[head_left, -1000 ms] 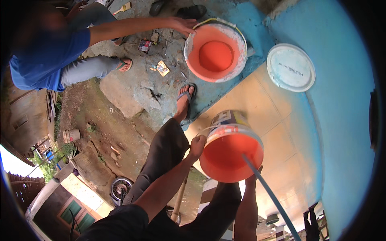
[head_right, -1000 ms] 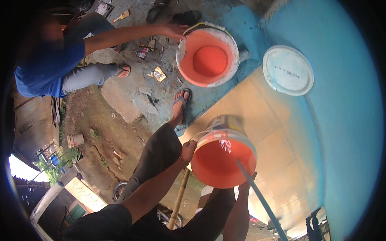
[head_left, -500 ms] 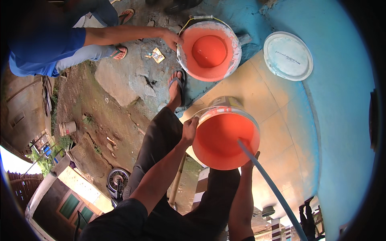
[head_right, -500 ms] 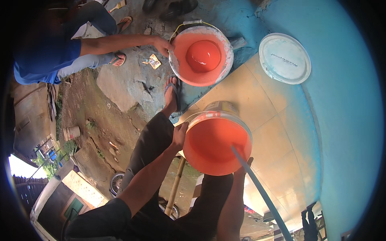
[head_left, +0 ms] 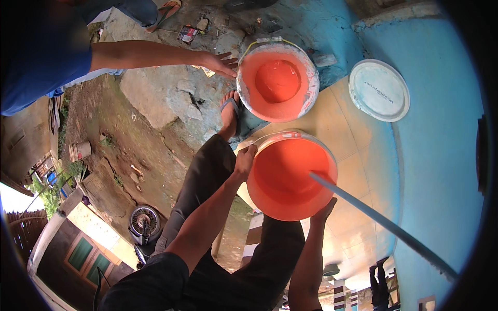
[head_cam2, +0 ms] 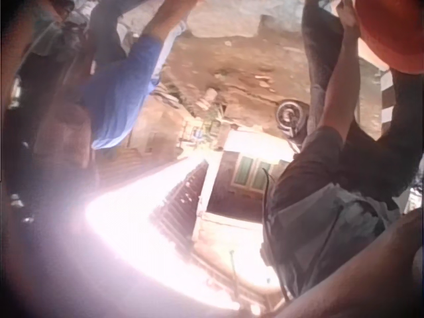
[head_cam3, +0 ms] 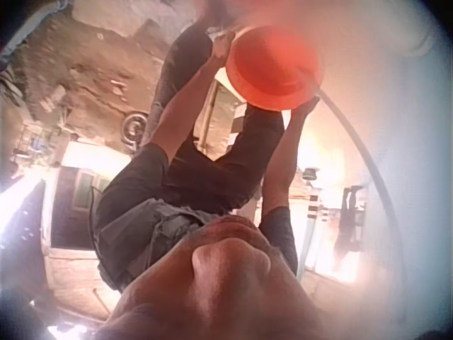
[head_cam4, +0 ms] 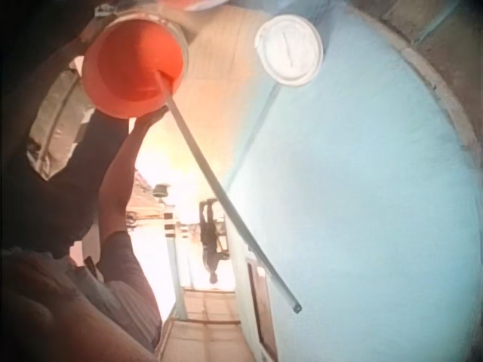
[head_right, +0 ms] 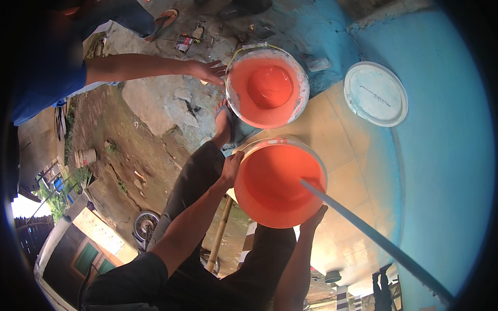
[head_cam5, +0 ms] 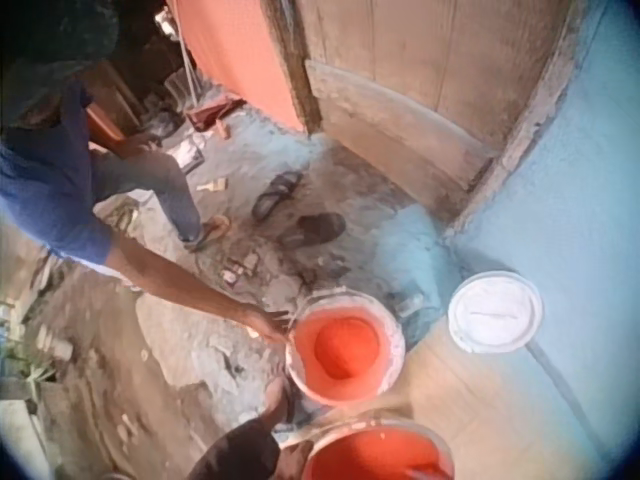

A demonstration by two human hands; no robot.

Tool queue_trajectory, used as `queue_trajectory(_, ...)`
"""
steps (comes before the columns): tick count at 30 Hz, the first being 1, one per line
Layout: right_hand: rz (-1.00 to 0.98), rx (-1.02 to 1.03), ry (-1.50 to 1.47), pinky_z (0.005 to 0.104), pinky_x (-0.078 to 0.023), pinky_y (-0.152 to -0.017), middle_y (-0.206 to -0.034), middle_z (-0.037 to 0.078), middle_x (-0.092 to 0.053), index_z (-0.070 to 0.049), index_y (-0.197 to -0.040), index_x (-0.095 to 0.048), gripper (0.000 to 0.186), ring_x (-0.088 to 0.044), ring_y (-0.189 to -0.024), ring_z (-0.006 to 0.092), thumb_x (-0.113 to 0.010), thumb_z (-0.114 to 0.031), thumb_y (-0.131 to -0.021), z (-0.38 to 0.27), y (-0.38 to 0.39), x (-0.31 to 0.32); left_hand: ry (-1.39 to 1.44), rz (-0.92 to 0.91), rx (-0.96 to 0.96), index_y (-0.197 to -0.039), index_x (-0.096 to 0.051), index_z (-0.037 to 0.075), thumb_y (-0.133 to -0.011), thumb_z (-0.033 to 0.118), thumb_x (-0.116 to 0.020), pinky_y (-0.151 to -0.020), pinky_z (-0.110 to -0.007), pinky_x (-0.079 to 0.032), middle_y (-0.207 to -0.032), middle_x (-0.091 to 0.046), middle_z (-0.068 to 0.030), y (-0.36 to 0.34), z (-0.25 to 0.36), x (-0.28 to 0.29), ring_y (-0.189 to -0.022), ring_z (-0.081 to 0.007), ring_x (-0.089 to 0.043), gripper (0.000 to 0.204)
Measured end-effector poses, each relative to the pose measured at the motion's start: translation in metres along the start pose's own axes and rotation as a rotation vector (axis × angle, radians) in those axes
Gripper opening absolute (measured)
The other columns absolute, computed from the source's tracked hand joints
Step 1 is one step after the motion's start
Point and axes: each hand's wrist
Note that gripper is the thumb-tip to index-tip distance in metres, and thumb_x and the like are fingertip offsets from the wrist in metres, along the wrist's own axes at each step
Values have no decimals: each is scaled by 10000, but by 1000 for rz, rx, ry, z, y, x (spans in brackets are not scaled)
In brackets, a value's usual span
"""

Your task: The person stirs red paint in a bucket using a long stick. They then pour the mixed paint from the first bucket into a second bucket.

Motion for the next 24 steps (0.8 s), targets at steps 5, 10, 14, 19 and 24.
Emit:
queue_trajectory(5, 113, 62, 12, 362, -461, -856, -1050, 116, -502, -34, -1015, -451, 387, -525, -995, 215, -387, -408, -937, 22, 4, 15, -89, -14, -18, -700, -524, -8, -843, 287, -454, -576, -275, -353, -633, -457, -8, -4, -2, 4, -617, -96, -393, 336)
queue_trajectory(10, 117, 46, 229, 354, -415, -878, -1199, 129, -501, 8, -1246, -421, 687, -503, -1014, 193, -282, -584, -925, 11, 11, 4, -115, -1, -24, -717, -530, -29, -845, 314, -455, -597, -279, -363, -648, -478, -22, -7, -3, 6, -634, -105, -401, 374)
queue_trajectory(14, 114, 14, 221, 311, -417, -757, -1088, 103, -560, 23, -1261, -434, 816, -511, -855, 163, -258, -679, -884, 0, 10, 1, -85, 19, 10, -753, -544, -53, -851, 349, -459, -613, -280, -372, -682, -501, -33, -15, -8, 5, -654, -109, -418, 423)
queue_trajectory(19, -89, -32, 451, 302, -416, -708, -912, 96, -594, 50, -1112, -544, 811, -519, -800, 168, -304, -687, -871, -5, -12, 29, -77, 5, -13, -823, -560, -55, -867, 401, -457, -616, -282, -376, -723, -510, -25, -23, -3, 10, -669, -108, -427, 470)
queue_trajectory(24, -88, -26, 511, 302, -421, -683, -828, 82, -590, 57, -1046, -578, 773, -511, -767, 156, -356, -663, -871, -40, -8, -2, -1, -40, 8, -831, -570, -12, -889, 423, -442, -592, -270, -353, -685, -450, 7, -29, -1, 14, -648, -91, -391, 458)
Point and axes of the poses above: each hand's wrist, its own y-axis away from the middle knuckle, its own x-axis out of the back of the hand, z = x × y
